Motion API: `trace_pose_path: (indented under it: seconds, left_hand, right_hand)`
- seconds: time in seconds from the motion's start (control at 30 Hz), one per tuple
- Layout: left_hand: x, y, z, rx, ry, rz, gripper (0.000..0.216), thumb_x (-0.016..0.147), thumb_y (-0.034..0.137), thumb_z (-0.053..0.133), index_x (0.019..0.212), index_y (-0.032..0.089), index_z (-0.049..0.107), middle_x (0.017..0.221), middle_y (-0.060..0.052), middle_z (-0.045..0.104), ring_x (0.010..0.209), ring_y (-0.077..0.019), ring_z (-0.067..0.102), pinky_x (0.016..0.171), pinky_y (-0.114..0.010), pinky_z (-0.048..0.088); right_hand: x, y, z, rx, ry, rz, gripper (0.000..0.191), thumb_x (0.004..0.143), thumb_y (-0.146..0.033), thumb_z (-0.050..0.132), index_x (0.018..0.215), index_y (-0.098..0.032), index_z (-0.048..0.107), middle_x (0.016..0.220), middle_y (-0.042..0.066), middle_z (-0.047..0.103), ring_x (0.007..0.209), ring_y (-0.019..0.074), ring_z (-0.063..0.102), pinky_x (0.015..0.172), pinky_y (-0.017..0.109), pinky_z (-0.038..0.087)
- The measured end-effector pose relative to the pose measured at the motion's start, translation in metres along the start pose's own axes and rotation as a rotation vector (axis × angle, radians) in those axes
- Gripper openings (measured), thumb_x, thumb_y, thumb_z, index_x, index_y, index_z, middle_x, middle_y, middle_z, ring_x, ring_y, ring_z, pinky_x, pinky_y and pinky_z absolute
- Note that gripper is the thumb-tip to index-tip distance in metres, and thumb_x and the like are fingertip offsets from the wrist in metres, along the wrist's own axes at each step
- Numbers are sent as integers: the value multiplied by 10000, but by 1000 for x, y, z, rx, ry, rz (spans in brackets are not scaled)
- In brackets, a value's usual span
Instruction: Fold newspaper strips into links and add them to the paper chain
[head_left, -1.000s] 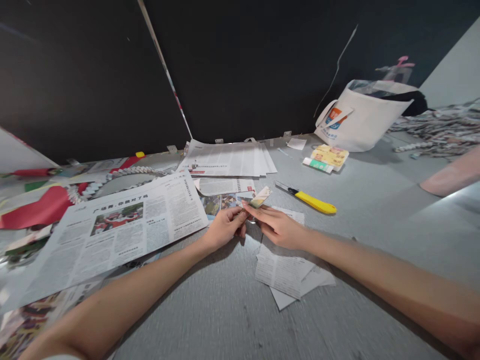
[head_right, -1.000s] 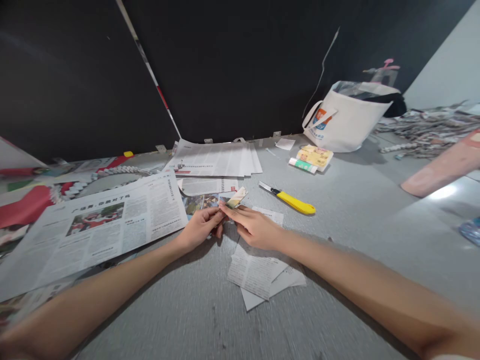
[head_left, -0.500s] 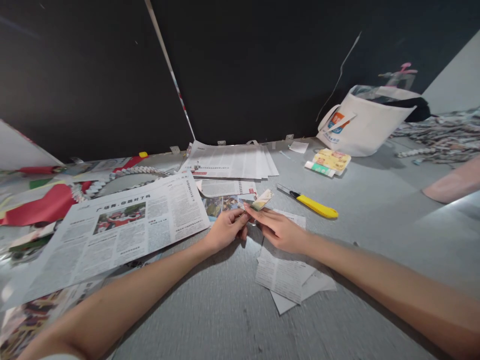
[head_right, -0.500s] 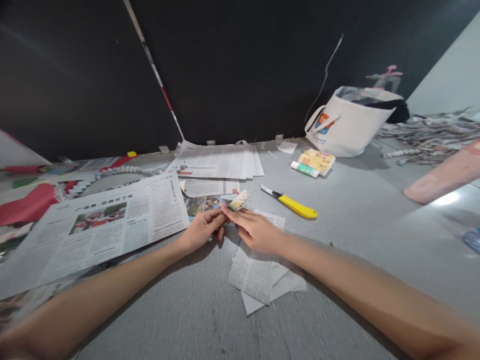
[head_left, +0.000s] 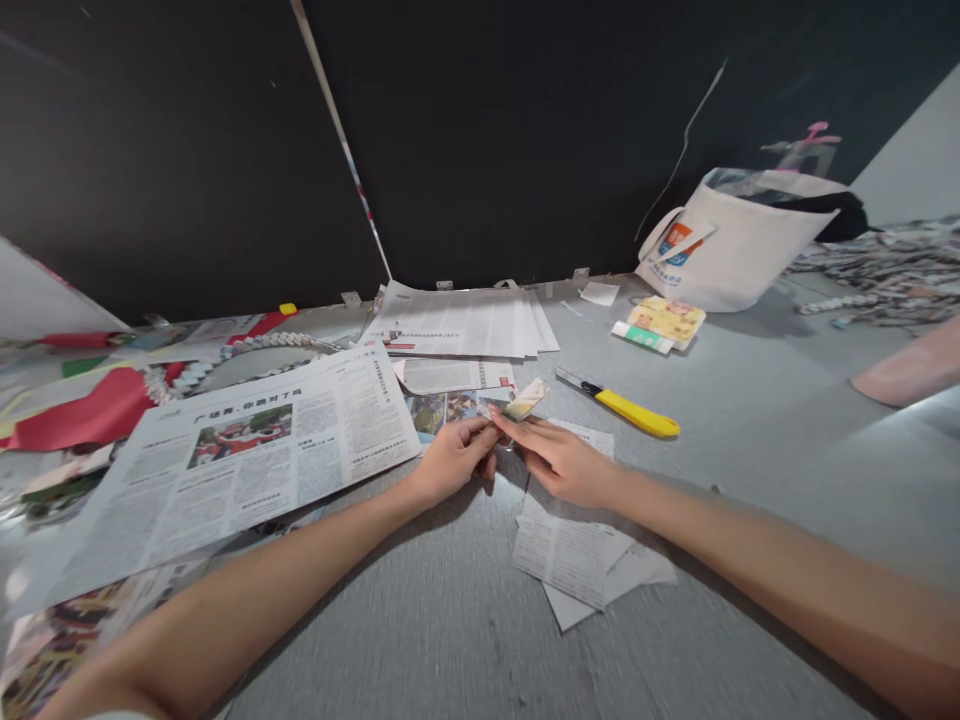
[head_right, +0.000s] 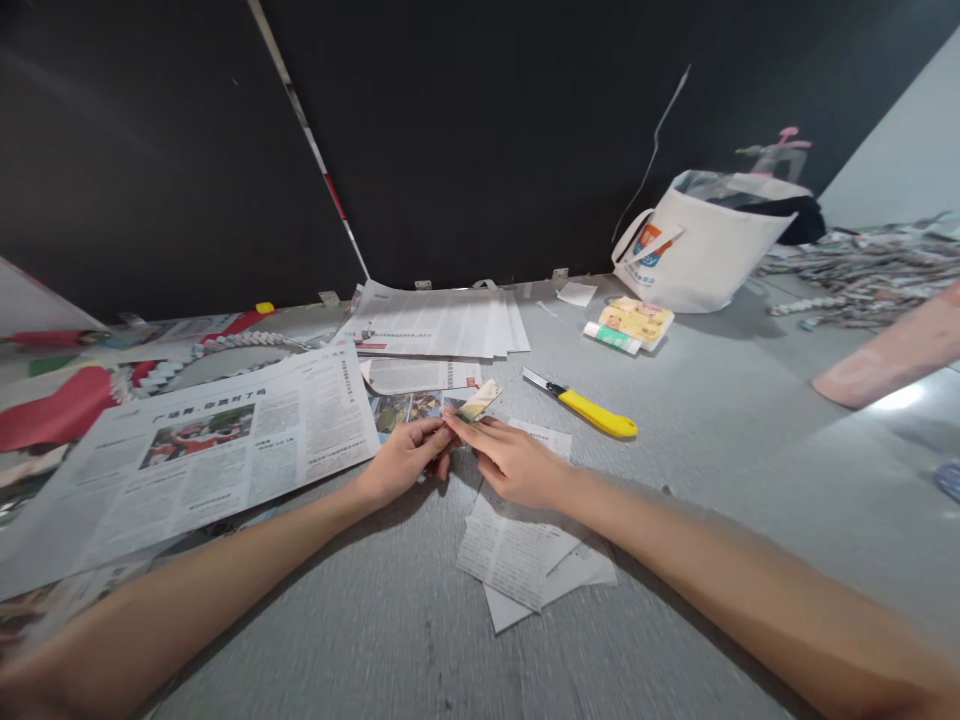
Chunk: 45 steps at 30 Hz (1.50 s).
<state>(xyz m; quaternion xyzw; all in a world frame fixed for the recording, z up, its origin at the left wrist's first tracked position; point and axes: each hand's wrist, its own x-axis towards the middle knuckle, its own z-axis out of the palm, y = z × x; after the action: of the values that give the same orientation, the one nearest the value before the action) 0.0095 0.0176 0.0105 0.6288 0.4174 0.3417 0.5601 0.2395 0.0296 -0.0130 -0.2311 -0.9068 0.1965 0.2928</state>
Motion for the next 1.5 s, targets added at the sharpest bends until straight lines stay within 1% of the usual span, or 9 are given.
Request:
trace_pose_path:
  seconds: [0.37,0.53,0.83,0.97,1.13,1.3,1.4,1.47,1.5]
  left_hand:
    - [2,-5,0,-127,107,-16,494,924,663,700,947,171,665,600,9,631,493,-112,569,494,-239,413]
    - [4,-6,-1,-186,161,-39,489,914,625,733,1048,157,691,594,16,636,483,-106,561,489,-229,420]
    - [2,-3,-1,-192,153,-44,506,896,649,741,1016,161,683,595,5,651,486,-106,561,486,-226,408]
    - [3,-5,-2,-210,175,-54,472,901,624,747,958,164,659,600,-1,660,491,-99,559,504,-224,430]
    - [5,-7,-3,-214,197,-49,480,900,637,740,892,177,604,599,1,662,482,-93,555,507,-220,448]
    - [5,-7,-3,-213,200,-55,475,900,634,743,899,185,589,592,12,664,482,-91,561,497,-209,434]
    - [5,-7,-3,-210,197,-59,470,891,622,759,904,184,591,582,13,663,474,-90,557,484,-205,416]
    - [5,-7,-3,-213,190,-58,472,882,619,770,906,182,593,576,12,660,469,-90,553,478,-205,407]
    - [5,-8,-3,-215,187,-55,471,880,615,773,904,180,594,575,11,660,469,-88,552,476,-205,404]
  right_hand:
    - [-2,0,0,-2,-3,48,926,979,-18,476,1741,-379,94,1687,59,471,1489,282,548,1176,552,550]
    - [-1,0,0,2,-10,66,920,986,-26,473,1744,-374,86,1597,92,580,1356,282,659,1103,540,597]
    - [-2,-3,-1,15,-23,114,870,1007,-62,465,1744,-370,120,1530,91,642,1291,280,690,1069,520,612]
    - [-1,-2,-1,60,60,162,802,1022,-87,455,1734,-360,208,1569,83,609,1356,270,653,1124,521,577]
    - [2,-3,-7,163,213,344,682,1050,-133,406,1700,-329,345,1544,72,636,1301,240,690,1115,487,581]
    - [2,1,-8,392,346,471,517,1123,-359,424,1632,-294,487,1608,72,577,1376,259,640,1128,477,564]
    - [4,6,-6,549,432,561,584,1104,-492,491,1636,-250,472,1458,124,699,1189,263,732,982,447,622]
    - [6,7,-7,582,460,625,624,1067,-536,558,1602,-217,515,1218,127,802,945,237,766,817,393,632]
    - [7,7,-9,570,450,663,592,1043,-553,596,1521,-203,607,1062,106,825,810,216,745,712,356,609]
